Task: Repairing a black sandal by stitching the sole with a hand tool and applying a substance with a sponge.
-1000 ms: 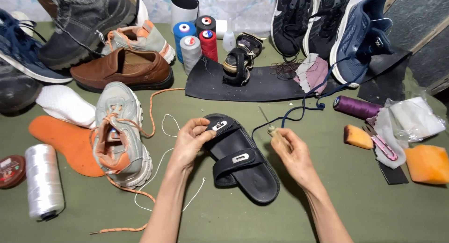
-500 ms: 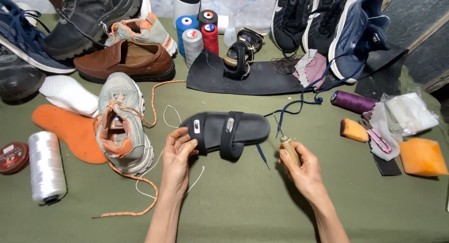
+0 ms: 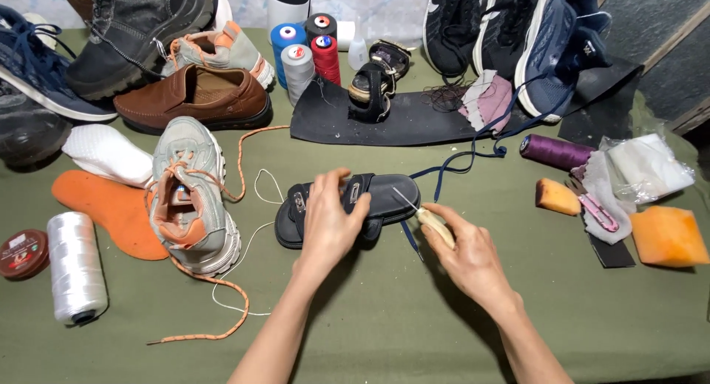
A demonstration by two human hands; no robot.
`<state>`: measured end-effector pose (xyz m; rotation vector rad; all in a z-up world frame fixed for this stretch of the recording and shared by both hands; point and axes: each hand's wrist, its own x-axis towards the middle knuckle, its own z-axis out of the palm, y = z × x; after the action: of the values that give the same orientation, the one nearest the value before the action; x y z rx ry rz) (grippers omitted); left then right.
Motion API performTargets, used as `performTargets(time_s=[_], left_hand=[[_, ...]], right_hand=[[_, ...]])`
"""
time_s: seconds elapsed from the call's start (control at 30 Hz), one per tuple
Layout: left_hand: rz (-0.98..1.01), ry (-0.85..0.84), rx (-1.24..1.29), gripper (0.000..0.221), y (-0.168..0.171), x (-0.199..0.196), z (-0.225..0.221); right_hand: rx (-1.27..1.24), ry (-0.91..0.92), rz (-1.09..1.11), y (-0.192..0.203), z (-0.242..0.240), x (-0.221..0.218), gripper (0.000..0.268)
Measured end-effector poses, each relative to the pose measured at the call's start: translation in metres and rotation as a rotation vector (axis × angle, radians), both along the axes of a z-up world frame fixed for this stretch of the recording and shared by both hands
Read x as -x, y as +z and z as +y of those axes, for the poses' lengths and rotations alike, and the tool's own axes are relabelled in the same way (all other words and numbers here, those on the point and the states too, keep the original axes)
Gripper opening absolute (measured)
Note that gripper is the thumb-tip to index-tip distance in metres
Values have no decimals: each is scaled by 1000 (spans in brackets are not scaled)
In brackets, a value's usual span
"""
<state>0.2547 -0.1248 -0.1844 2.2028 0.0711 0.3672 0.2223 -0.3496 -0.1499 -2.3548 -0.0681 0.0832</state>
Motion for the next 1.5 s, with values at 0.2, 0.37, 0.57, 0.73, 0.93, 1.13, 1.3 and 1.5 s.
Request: performTargets(time_s=[0.2,0.37,0.57,0.73,0.93,1.13,1.3,1.5], left_hand=[[178,-70,-476,54,-60,-66,-1],[198,-84,-413,45,-53,-67,5],[216,-109,-252,31,-45,-41,2],[227,-138,-185,29,-45,-36,2],[178,-117,-158,24,-55,-35,1],[32,-5,-173,29,-63,-36,-4],[21,6,-160,30,-65,-37,-4],[8,6,-164,30,-63,-35,-4]], right_hand=[[340,56,54,24,11,-9,38],[393,116,-5,37,27,-15,38],[472,232,-68,49,36,-15,37],[532,273,-83,48,38,-17,38],[637,292,-70,51,46,-23,38],[733,311,-292,4,39,-29,15],[781,329,-228,5,46,-29,15],[844,319,-211,2,47,-27,14]])
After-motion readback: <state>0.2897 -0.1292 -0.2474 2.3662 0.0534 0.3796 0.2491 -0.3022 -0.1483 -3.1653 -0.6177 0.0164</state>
